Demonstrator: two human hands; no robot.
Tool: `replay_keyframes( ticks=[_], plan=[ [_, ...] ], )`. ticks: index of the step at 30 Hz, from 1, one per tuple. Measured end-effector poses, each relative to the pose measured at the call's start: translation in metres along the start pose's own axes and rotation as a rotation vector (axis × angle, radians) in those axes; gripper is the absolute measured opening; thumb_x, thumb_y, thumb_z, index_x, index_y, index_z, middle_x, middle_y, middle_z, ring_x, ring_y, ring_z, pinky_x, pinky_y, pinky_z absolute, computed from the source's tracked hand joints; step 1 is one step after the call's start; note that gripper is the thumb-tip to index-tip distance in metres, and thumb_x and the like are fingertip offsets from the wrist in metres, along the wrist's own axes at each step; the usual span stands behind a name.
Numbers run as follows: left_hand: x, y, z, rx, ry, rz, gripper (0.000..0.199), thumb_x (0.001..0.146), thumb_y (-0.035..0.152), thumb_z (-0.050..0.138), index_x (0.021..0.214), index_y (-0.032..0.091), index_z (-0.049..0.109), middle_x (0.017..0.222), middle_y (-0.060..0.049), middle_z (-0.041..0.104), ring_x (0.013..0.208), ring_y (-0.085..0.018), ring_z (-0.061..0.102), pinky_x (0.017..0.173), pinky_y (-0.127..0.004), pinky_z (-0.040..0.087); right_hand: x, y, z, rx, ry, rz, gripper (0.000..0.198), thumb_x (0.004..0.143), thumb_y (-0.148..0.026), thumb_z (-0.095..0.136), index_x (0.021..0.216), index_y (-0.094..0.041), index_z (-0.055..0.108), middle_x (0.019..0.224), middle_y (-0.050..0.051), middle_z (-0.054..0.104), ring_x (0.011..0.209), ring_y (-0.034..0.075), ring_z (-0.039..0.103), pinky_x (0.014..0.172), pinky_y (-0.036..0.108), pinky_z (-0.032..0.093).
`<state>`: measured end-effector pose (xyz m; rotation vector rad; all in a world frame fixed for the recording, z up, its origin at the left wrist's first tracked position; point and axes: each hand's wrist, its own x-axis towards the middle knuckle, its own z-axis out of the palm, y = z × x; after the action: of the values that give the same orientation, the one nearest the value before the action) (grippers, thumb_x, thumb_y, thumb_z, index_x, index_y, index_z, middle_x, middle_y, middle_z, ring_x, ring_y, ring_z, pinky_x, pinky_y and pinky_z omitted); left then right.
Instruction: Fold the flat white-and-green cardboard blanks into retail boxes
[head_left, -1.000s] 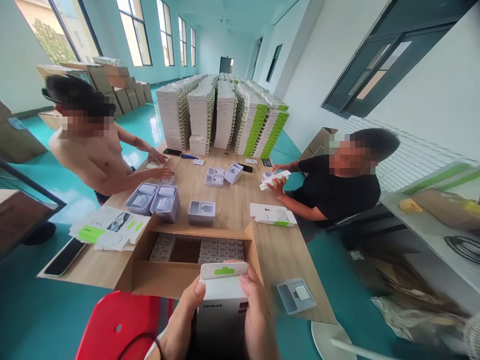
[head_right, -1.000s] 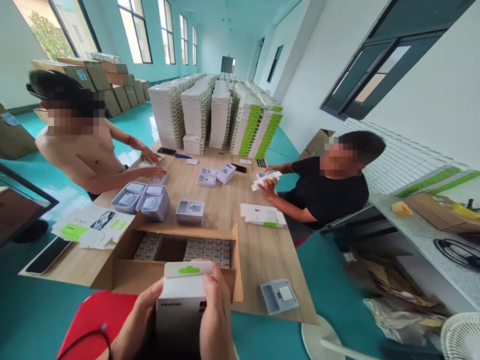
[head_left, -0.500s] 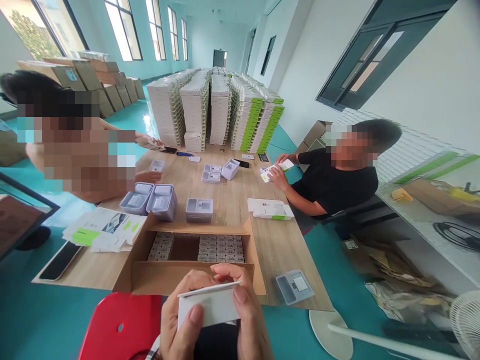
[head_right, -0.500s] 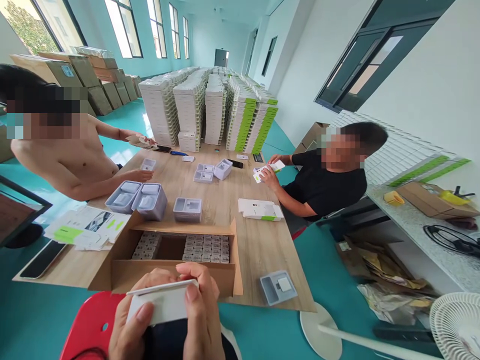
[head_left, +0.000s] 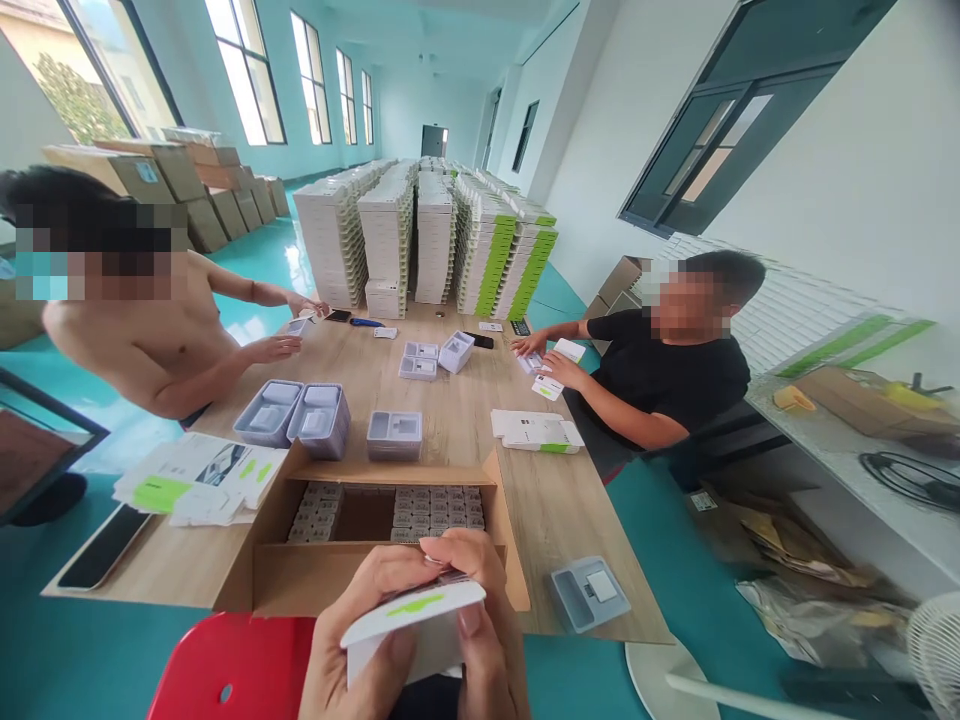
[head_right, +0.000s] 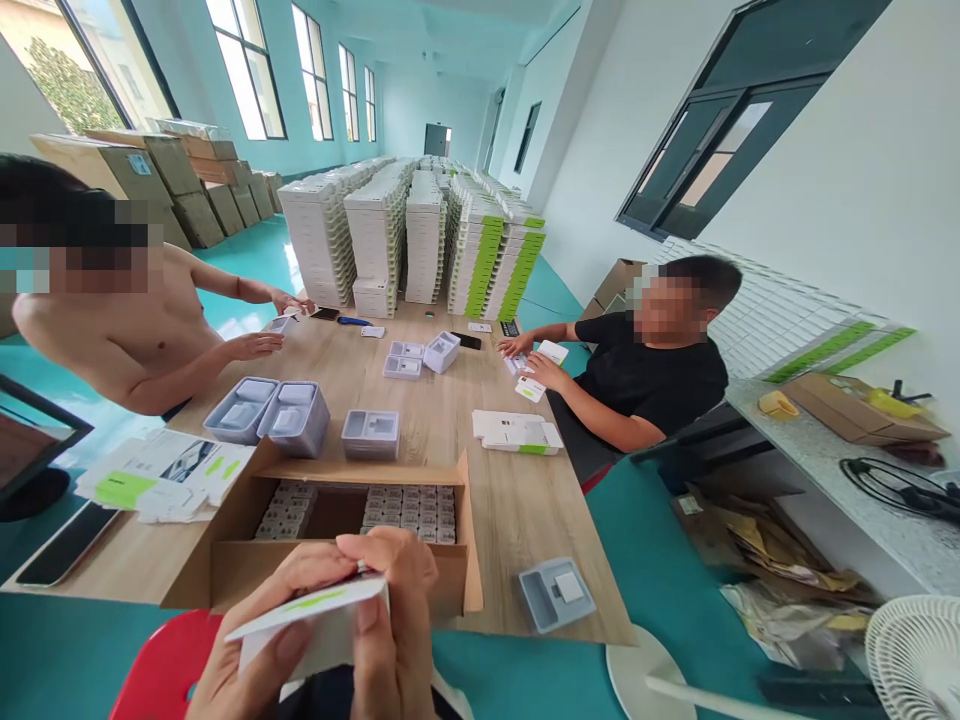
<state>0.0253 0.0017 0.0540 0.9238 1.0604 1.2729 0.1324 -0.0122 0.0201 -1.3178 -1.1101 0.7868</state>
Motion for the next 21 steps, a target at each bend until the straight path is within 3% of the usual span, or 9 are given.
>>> replay_keyframes(
  ticks=[10,16,18,21],
  plan=[
    [0.004,-0.016,-0.005,-0.081,0.018,-0.074,0.049,0.066,0.067,0.081,0.080,0.021,0.086,0.099,-0.011,0.076,0.096,-0.033,0.068,0.078,-0.033,0.055,0.004,0.001,0.005,0.043,0.001,0.084,0.048,0.100,-0.062,0.039,0.099,-0.029,0.075,0.106,0.007,0.065,0.096,0.028,0.058,0.091,0.041,0.049],
    [0.016,-0.029,-0.007,-0.200,0.037,-0.179,0.050,0.073,0.068,0.075,0.083,0.019,0.078,0.079,-0.005,0.070,0.069,-0.020,0.062,0.061,-0.027,0.051,0.006,0.002,-0.002,0.185,-0.062,0.100,0.054,0.096,-0.069,0.044,0.126,-0.030,0.064,0.115,0.006,0.064,0.100,0.027,0.061,0.090,0.039,0.052],
    [0.020,-0.037,-0.010,-0.178,-0.005,-0.083,0.052,0.074,0.070,0.072,0.085,0.019,0.075,0.082,-0.005,0.070,0.069,-0.022,0.063,0.062,-0.028,0.052,0.006,0.001,-0.003,0.173,-0.061,0.146,0.048,0.098,-0.065,0.046,0.124,-0.029,0.063,0.120,0.005,0.063,0.106,0.027,0.061,0.093,0.038,0.052],
    [0.023,-0.043,-0.011,0.001,-0.051,0.106,0.046,0.081,0.064,0.068,0.082,0.018,0.075,0.083,-0.006,0.069,0.069,-0.021,0.062,0.063,-0.028,0.051,0.006,0.001,-0.004,0.195,-0.076,0.149,0.037,0.101,-0.056,0.044,0.105,-0.028,0.067,0.114,0.006,0.067,0.107,0.027,0.061,0.092,0.038,0.054]
  ],
)
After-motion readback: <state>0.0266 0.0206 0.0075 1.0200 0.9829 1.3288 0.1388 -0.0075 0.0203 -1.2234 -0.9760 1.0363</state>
